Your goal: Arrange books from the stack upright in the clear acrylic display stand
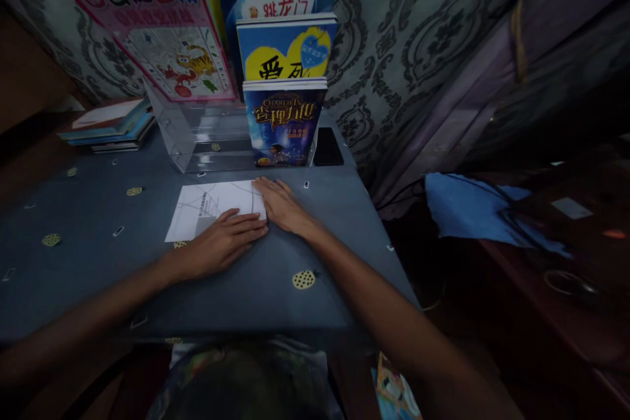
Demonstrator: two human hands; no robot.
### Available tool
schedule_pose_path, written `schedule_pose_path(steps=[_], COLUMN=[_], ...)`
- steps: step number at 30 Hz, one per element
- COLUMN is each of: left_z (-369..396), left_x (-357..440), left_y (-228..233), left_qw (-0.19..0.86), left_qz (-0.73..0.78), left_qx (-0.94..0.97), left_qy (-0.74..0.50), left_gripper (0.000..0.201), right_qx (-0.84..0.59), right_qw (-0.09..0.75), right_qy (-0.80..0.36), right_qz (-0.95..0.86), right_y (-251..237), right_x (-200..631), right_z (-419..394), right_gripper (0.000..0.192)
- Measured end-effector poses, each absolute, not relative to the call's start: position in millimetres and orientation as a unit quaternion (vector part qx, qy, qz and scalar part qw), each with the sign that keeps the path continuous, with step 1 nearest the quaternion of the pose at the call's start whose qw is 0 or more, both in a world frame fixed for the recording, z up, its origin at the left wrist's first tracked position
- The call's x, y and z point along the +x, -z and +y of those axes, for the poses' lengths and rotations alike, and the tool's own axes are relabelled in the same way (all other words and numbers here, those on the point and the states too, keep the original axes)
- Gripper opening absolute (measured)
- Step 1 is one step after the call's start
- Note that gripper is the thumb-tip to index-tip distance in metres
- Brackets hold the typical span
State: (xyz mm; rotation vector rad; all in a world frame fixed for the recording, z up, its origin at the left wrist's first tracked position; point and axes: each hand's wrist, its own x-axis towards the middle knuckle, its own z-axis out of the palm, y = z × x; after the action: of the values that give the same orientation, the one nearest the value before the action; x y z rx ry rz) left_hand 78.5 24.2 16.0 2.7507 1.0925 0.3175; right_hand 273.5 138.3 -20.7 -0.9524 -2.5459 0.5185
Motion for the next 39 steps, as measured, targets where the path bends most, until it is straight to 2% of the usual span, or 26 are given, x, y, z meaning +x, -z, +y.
schedule_pose_path(steps=[14, 20, 30, 35, 39], left_z=[-20, -44, -68, -74, -66], left_x=[74, 50, 22, 2, -4], left_y=[-7, -1, -7, -5, -2], left_qw=[0.018, 0.002, 0.066, 0.081, 0.068], left_qz=[0.428, 0.49, 0.525, 0.562, 0.57], left_qx=[0.894, 0.847, 0.786, 0.752, 0.752], left_qy=[-0.13, -0.206, -0.32, -0.336, -0.325], left_gripper=[0.042, 0.041, 0.03, 0.031, 0.032], right_qx=[-0.372, -0.388, -0.38, -0.343, -0.34], right_qw=[0.169, 0.174, 0.174, 0.189, 0.2], right_qy=[-0.129, -0.117, -0.08, -0.053, -0.034], right_qz=[-0.904, -0.897, -0.905, -0.919, -0.918], right_y=[1, -5, -11, -6, -7], right_x=[268, 272, 282, 286, 280], right_z=[127, 106, 33, -29, -46], right_gripper=[0.049, 0.043, 0.035, 0.033, 0.032])
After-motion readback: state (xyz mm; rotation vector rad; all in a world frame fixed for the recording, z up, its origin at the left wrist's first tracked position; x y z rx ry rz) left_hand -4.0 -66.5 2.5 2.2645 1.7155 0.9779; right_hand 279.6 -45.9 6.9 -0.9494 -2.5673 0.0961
